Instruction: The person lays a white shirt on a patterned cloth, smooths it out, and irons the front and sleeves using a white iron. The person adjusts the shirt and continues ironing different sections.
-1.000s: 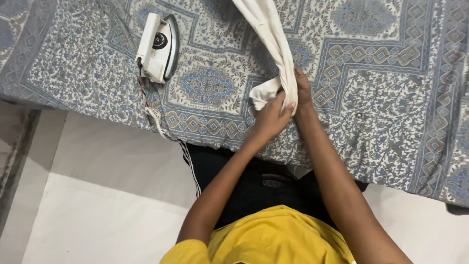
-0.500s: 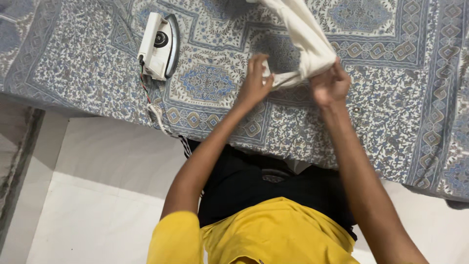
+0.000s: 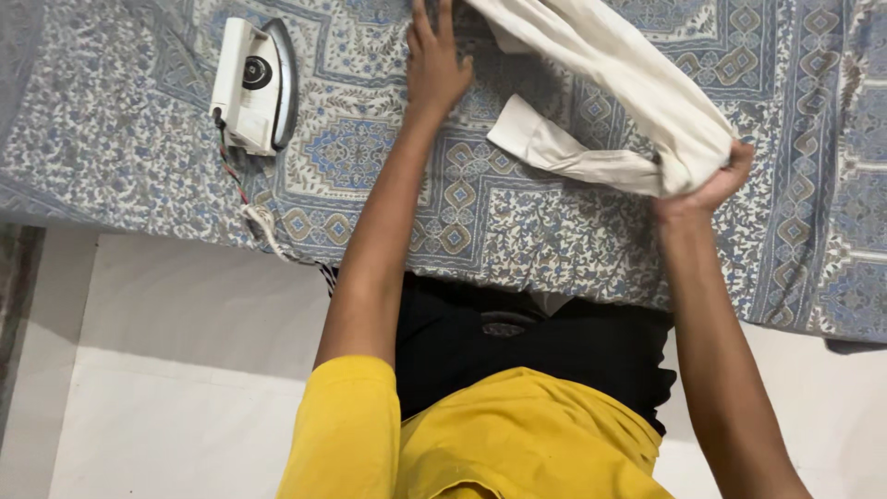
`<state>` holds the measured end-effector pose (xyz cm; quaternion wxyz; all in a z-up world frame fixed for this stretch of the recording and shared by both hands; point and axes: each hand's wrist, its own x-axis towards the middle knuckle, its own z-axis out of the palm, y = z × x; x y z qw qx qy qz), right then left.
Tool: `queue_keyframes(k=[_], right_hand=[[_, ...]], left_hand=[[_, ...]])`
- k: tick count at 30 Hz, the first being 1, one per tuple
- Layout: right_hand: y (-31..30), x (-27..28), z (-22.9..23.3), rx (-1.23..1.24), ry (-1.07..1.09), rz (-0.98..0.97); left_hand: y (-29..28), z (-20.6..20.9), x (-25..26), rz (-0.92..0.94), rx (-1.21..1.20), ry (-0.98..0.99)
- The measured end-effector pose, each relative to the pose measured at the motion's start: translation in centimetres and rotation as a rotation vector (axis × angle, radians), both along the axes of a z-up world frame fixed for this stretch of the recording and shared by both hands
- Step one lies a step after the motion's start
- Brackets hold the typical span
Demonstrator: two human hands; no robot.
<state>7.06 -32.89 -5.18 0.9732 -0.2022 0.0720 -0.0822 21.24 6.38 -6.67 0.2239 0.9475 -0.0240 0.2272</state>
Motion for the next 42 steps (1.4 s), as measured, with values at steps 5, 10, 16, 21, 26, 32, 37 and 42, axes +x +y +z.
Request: queue_keyframes(k=[5,10,16,21,26,32,37,42], right_hand=[[-4.0,-0.5,-2.6,-0.01,-0.12,-0.018],[-3.3,0.4,-3.9,0.029,-0.022,-0.076],[-1.0,-0.9,-3.7,-0.091,0.047,0.091],[-1.1,-1.1,-3.4,-0.024,0.012,0.146],[-1.2,-0.9,-3.6,-0.031,0.038,0.117],[-1.1,-0.7,-3.2,-0.001,-0.013,0.156],[-0.7,-0.7,-3.2,0.001,-0.009,0.186],[-1.3,-0.7,-3.7,-0.058,-0.026,0.159]], left_hand=[[-0.1,-0.1,1.6,-0.014,0.087,0.071],[-1.2,-0.7,1.4,-0.102,0.177,0.075],[-2.0,-1.4,0.6,-0.093,0.009,0.007],[-2.1,-0.5,1.7,-0.021,0.08,0.055],[-2.2,-0.1,2.4,-0.003,0.001,-0.047],[-1.0,-0.3,1.9,-0.082,0.019,-0.101],[0.7,-0.6,1.3,-0.023,0.172,-0.211],[1.0,-1.3,2.9,-0.047,0.1,-0.109]])
